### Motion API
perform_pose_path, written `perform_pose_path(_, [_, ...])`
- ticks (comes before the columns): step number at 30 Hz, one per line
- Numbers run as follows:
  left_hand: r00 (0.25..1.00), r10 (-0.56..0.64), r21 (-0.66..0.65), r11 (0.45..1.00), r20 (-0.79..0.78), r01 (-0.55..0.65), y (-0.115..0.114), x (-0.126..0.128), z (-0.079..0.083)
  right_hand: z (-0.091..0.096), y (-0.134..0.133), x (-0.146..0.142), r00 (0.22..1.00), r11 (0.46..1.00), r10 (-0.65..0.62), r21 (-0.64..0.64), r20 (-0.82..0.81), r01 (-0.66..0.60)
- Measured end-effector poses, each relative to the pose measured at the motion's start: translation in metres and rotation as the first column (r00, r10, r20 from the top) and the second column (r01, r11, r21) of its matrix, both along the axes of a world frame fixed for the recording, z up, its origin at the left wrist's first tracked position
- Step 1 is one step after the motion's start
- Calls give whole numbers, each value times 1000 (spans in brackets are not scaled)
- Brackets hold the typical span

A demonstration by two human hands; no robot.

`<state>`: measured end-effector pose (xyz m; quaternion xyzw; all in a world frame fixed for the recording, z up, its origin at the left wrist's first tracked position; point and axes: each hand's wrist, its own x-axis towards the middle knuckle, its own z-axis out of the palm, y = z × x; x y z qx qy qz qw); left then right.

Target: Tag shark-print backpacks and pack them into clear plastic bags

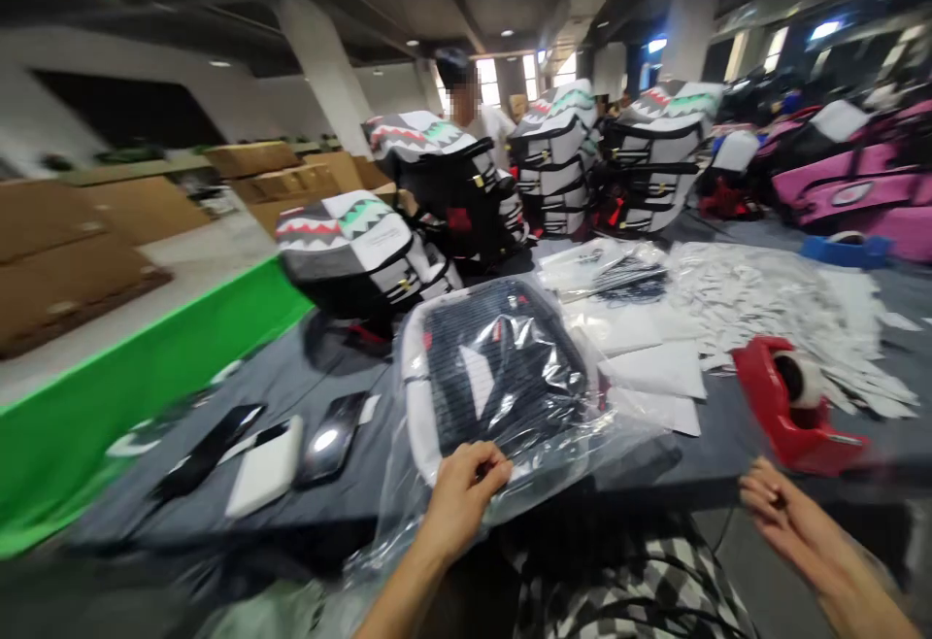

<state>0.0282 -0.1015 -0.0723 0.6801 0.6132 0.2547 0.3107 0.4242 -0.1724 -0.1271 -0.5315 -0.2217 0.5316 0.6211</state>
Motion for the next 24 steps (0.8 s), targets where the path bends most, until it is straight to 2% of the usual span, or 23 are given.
perform_pose_path(2, [1000,10,-30,1000,-6,-10,-1,3,3,13,13,-38,959,960,281,-28,28,-280])
perform_pose_path(3, [1000,14,-44,999,-16,-15,0,4,5,24,21,-53,907,915,403,-24,123,-404])
perform_pose_path(4, [999,18,-55,998,-26,-20,1,4,6,38,33,-65,818,847,516,-6,253,-532])
perform_pose_path(5, [999,32,-61,998,-38,-34,2,5,6,53,47,-76,685,748,605,7,405,-664])
perform_pose_path(6, [998,47,-66,997,-48,-50,3,5,7,68,65,-86,518,619,654,3,552,-785])
perform_pose_path(7, [996,67,-66,995,-55,-70,4,6,7,83,84,-97,317,454,671,-34,671,-890])
perform_pose_path(8, [995,83,-65,994,-57,-86,4,6,7,97,103,-110,107,278,644,-102,758,-955])
perform_pose_path(9, [995,88,-64,994,-54,-92,4,7,7,108,121,-123,-63,155,571,-183,819,-971])
perform_pose_path(10, [995,88,-62,994,-49,-91,3,8,7,117,137,-137,-211,60,472,-270,856,-961])
perform_pose_path(11, [995,86,-55,994,-47,-89,3,8,6,122,150,-151,-329,6,364,-355,871,-935])
perform_pose_path(12, [995,84,-45,995,-47,-86,2,9,6,125,161,-163,-421,-10,255,-433,871,-901])
perform_pose_path(13, [995,83,-34,996,-49,-85,2,10,6,125,170,-173,-495,-1,156,-501,855,-866])
perform_pose_path(14, [995,84,-25,996,-53,-86,1,10,6,123,177,-180,-547,37,72,-550,834,-834])
perform_pose_path(16, [995,89,-13,996,-56,-89,1,10,6,116,188,-184,-592,165,-21,-581,806,-797])
perform_pose_path(18, [995,87,-7,996,-54,-87,2,10,5,108,194,-177,-557,283,-7,-532,831,-798])
perform_pose_path(20, [995,82,1,997,-59,-83,2,11,3,101,193,-165,-464,365,36,-444,885,-818])
perform_pose_path(22, [994,78,6,997,-76,-78,3,12,2,95,183,-156,-370,380,42,-358,928,-853])
perform_pose_path(24, [994,69,2,998,-89,-70,2,12,1,90,167,-155,-350,345,21,-335,936,-876])
